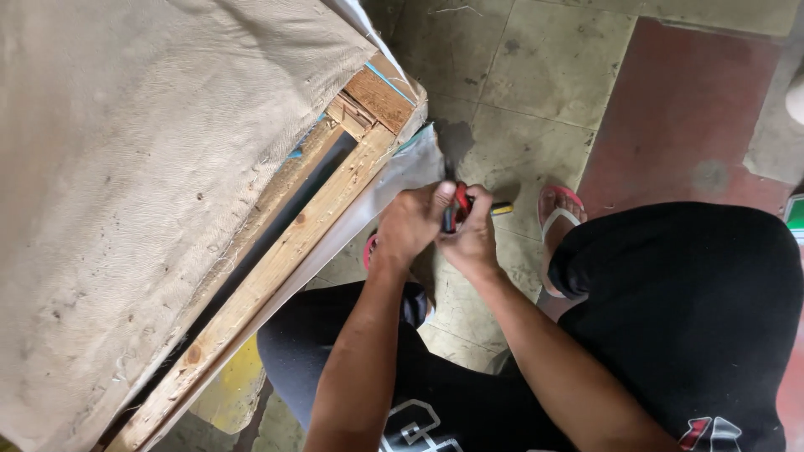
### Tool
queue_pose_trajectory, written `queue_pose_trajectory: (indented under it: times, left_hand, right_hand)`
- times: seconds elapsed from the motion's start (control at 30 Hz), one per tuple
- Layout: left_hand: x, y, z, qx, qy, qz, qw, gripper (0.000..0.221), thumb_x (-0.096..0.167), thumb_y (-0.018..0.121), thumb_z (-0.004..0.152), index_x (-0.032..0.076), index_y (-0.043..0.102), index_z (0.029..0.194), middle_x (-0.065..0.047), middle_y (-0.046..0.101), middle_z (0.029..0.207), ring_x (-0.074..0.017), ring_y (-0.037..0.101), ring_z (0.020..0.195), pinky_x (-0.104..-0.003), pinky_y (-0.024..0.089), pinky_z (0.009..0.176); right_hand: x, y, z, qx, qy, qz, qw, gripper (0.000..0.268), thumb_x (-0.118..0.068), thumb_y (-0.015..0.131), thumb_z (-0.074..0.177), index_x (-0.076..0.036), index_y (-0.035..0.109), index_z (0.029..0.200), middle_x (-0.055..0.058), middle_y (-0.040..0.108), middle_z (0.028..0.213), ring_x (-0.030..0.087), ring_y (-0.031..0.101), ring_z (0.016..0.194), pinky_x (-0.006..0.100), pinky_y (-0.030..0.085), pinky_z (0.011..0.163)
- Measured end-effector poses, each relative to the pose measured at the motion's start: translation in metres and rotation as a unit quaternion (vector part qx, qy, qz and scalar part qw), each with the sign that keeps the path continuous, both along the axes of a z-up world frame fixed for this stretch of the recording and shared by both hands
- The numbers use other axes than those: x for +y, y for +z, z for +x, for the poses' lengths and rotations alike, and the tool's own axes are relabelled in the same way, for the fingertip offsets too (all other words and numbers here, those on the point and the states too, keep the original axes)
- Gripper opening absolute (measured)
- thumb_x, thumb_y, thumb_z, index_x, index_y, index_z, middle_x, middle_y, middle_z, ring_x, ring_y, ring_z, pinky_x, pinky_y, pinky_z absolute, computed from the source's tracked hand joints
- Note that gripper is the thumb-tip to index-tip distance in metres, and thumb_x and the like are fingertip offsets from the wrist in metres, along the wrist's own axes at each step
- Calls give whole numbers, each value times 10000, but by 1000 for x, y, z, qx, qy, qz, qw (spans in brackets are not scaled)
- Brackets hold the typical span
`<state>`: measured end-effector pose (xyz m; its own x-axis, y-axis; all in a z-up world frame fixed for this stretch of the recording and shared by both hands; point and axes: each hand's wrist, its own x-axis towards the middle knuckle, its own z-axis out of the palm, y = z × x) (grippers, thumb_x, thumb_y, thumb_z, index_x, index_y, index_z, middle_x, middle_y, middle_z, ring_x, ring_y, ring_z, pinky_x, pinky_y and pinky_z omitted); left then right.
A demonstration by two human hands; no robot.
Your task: Remove staples and plastic lining from a wooden frame using pliers and a screwdriver
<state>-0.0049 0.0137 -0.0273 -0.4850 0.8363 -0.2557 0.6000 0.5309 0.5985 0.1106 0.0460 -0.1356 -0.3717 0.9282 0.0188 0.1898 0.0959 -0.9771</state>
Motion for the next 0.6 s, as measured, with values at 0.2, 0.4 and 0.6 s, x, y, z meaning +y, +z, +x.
queue_pose_trajectory:
  times: [0.2,0.4,0.6]
  left_hand:
    - [-7,27,-6,-107,120,16,987,749,657,378,1004,10,656,1258,-290,661,1262,-445,617,1241,-557,507,1053]
    - [-16,40,-12,-138,234,43,961,826,623,449,1013,-113,555,1373,-360,593,1363,-460,583,1296,-553,433,1164]
    - [-18,-12,-23,-34,209,23,977,628,556,477,1029,1,739,1162,-221,735,1180,-341,658,1205,-450,482,1107]
  right_hand:
    - [16,15,-2,56,37,-99,993,744,-26,714,690,-137,318,1310,171,560,1136,336,618,992,423,487,858]
    - [14,23,-25,27,18,38,999,322,26,653,715,-70,560,1007,141,591,986,380,651,819,443,541,706]
    - [18,-4,-54,-99,-26,193,976,505,-97,788,699,-64,606,1169,145,345,1505,401,391,1385,544,327,1123]
